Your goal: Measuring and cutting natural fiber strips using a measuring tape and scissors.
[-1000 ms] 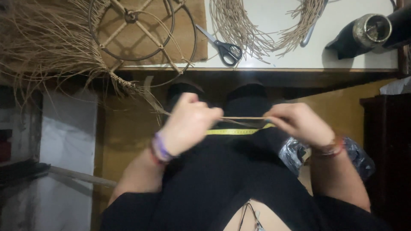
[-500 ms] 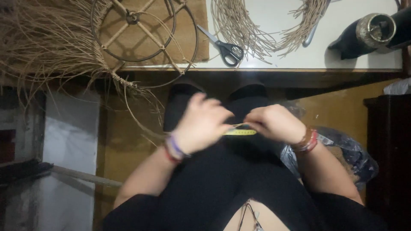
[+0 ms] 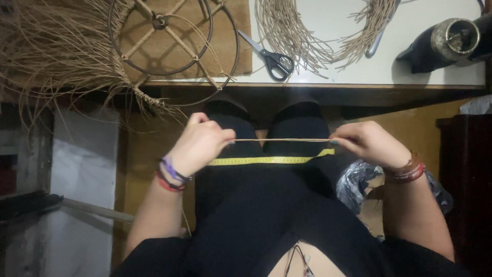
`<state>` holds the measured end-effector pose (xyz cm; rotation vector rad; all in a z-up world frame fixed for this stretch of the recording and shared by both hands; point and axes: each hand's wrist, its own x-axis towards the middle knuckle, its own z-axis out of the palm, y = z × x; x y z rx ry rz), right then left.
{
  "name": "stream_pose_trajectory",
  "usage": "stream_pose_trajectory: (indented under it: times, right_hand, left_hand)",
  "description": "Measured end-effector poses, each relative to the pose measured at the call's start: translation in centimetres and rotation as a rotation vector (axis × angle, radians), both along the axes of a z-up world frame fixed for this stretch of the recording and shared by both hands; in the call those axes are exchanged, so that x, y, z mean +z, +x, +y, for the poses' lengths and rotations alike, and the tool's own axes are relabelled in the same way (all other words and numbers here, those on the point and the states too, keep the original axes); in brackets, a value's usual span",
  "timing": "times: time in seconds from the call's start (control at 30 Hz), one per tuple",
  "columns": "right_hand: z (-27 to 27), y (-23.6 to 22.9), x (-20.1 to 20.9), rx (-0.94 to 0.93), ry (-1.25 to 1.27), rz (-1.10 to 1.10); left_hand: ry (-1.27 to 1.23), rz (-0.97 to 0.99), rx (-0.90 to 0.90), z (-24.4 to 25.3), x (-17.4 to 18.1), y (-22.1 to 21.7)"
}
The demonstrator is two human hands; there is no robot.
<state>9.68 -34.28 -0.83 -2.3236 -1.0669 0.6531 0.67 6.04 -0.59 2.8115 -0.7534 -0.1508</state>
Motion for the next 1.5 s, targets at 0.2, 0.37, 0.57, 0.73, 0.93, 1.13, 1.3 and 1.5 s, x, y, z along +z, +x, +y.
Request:
stream_pose_trajectory:
  times: [0.2, 0.37, 0.57, 0.73, 0.93, 1.13, 1.3, 1.5]
  right_hand:
    - [0.7, 0.3, 0.6, 0.008, -0.004, -0.005]
    - [6.1, -0.6, 1.5, 0.019, -0.015, -0.018]
    - [9.6, 0.0, 1.4, 0.146, 0.043, -0.047]
    - [12.1, 2.6, 1.3, 0.050, 0.115, 0.025]
    - [13.9, 12.7, -8.5, -0.185, -0.110, -0.475]
    - [16.4, 15.4, -13.3, -0.194, -0.348, -0.842]
    - [14.8, 10.8, -4.4, -0.260, -0.336, -0.598]
    - [7.5, 1.4, 0.5, -0.435, 0.315, 0.508]
  left_hand:
    - [0.114, 0.094, 0.176, 3.3, -1.6, -0.6]
    - [0.063, 0.059, 0.204, -1.6, 0.8, -0.4]
    - [-0.455, 0.027, 0.094, -9.6, -4.1, 0.3]
    - [-0.461, 0.032, 0.205, -7.4, -5.2, 1.4]
    - [-0.615, 0.161, 0.392, -4.0, -3.7, 1.3]
    - [-0.642, 0.140, 0.430, -2.2, -3.2, 1.3]
    - [-0.599, -0.070, 0.409, -2.3, -2.2, 0.9]
    - [-0.507, -0.146, 0.428, -2.3, -4.1, 0.9]
